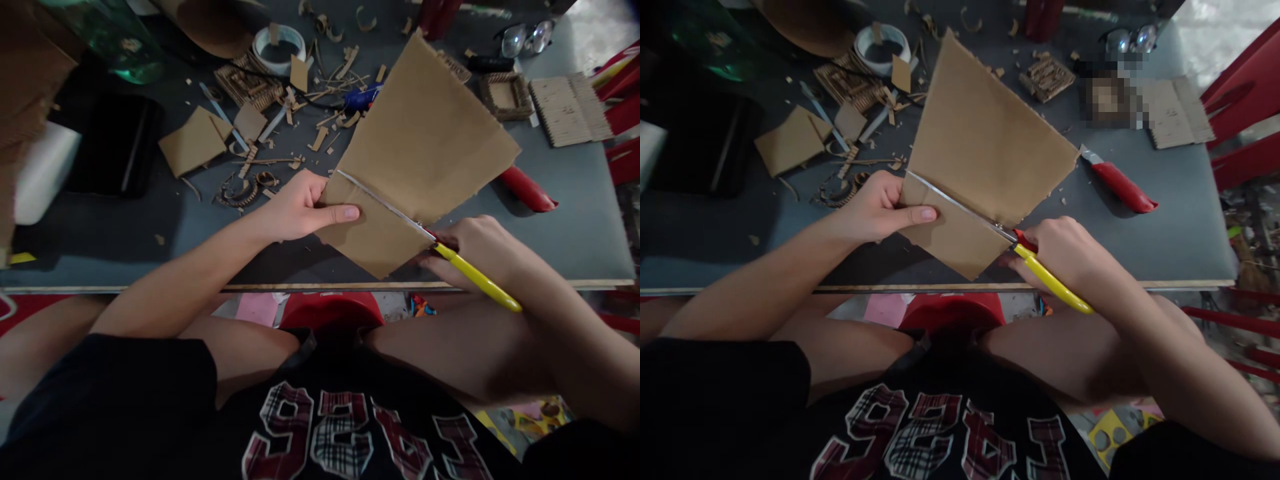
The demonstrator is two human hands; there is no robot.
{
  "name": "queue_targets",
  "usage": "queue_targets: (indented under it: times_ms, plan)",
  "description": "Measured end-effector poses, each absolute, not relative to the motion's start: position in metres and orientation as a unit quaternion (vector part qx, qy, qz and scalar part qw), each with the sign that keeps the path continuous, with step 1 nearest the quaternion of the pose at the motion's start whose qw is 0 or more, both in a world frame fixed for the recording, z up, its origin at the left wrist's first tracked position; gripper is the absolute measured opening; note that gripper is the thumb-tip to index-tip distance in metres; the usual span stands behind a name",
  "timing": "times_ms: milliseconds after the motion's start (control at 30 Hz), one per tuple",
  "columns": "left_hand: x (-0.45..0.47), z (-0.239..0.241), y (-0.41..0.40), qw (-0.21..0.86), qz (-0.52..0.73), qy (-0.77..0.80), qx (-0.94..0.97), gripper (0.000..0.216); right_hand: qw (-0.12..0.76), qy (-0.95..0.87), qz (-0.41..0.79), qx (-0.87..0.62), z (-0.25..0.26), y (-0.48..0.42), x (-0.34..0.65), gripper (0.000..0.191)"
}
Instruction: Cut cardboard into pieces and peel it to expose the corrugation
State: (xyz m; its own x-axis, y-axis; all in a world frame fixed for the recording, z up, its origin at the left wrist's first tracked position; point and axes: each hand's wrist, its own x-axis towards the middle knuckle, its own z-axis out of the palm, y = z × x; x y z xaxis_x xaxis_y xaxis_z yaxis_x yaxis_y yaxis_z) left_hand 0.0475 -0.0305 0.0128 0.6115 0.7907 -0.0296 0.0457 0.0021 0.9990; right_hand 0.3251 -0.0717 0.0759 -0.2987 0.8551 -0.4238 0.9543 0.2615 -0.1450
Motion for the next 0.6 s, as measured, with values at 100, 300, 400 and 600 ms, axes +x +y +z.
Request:
queue_targets:
  times_ms: [100, 300, 400, 600]
  plan:
    - [0.047, 0.012, -0.032, 0.663, 0.311, 0.345, 0.587, 0.042, 0.16, 0.777, -0.187, 0.58, 0.075, -0.071, 0.323, 0.033]
    - [0.048, 0.021, -0.041, 0.704, 0.331, 0.409, 0.477, 0.04, 0.131, 0.789, -0.219, 0.558, 0.075, -0.068, 0.32, 0.042]
    - [0.049, 0.025, -0.041, 0.697, 0.351, 0.442, 0.442, 0.043, 0.154, 0.782, -0.208, 0.567, 0.078, -0.067, 0.317, 0.036]
    - [0.053, 0.019, -0.041, 0.694, 0.344, 0.457, 0.437, 0.04, 0.158, 0.791, -0.2, 0.556, 0.076, -0.066, 0.314, 0.025]
